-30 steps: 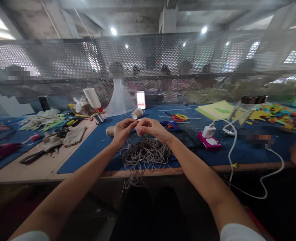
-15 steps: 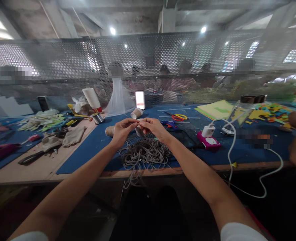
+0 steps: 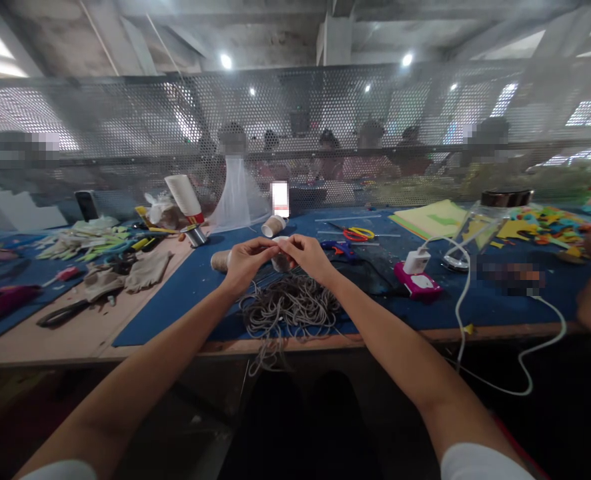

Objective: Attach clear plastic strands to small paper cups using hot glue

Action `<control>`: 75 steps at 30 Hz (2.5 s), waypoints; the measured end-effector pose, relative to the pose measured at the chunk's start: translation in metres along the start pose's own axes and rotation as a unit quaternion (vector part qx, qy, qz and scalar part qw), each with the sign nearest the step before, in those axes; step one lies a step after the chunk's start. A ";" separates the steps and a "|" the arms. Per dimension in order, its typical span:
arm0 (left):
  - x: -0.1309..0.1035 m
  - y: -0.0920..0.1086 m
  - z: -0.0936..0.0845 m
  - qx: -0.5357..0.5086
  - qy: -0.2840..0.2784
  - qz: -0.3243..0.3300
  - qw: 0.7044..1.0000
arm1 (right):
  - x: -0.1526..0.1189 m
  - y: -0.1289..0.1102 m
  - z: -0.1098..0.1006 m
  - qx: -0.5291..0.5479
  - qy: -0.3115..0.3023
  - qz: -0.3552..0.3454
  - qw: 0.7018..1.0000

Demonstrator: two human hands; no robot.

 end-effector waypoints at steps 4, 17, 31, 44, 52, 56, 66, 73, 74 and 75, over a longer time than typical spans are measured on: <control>0.000 -0.004 -0.001 -0.001 0.002 -0.003 1.000 | -0.003 -0.005 -0.002 -0.076 0.016 -0.022 0.997; 0.000 0.000 -0.004 0.017 0.006 0.010 1.000 | -0.005 -0.011 0.006 -0.133 -0.005 -0.040 0.990; -0.001 0.011 0.004 -0.012 -0.030 0.039 0.999 | -0.001 0.022 0.017 0.153 -0.085 0.061 0.983; 0.000 0.009 0.003 0.019 -0.027 0.041 0.999 | -0.002 0.025 0.024 0.204 -0.109 0.092 0.968; -0.002 0.013 0.005 0.012 -0.030 0.052 0.998 | -0.003 0.024 0.032 0.236 -0.142 0.090 0.957; -0.004 0.020 0.005 0.009 -0.025 0.060 0.998 | -0.001 0.018 0.028 0.259 -0.128 0.058 0.956; -0.005 0.020 -0.006 0.107 0.026 0.072 0.991 | -0.001 0.002 -0.003 0.116 0.000 -0.016 0.993; -0.013 0.038 -0.005 0.264 0.068 0.133 0.953 | -0.007 -0.012 -0.007 -0.068 0.055 -0.079 0.993; -0.014 0.040 -0.004 0.282 0.071 0.146 0.946 | -0.008 -0.015 -0.007 -0.093 0.063 -0.092 0.989; -0.015 0.043 -0.003 0.298 0.074 0.158 0.938 | -0.010 -0.018 -0.006 -0.120 0.069 -0.107 0.984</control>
Point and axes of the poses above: each hand's wrist, its own x-axis towards the middle knuckle, its own z-axis out of the palm, y = z × x, the point moved 10 cm from there along x, towards the middle knuckle, and after that the axes turned 15 degrees about -y, right-handed, at the moved point
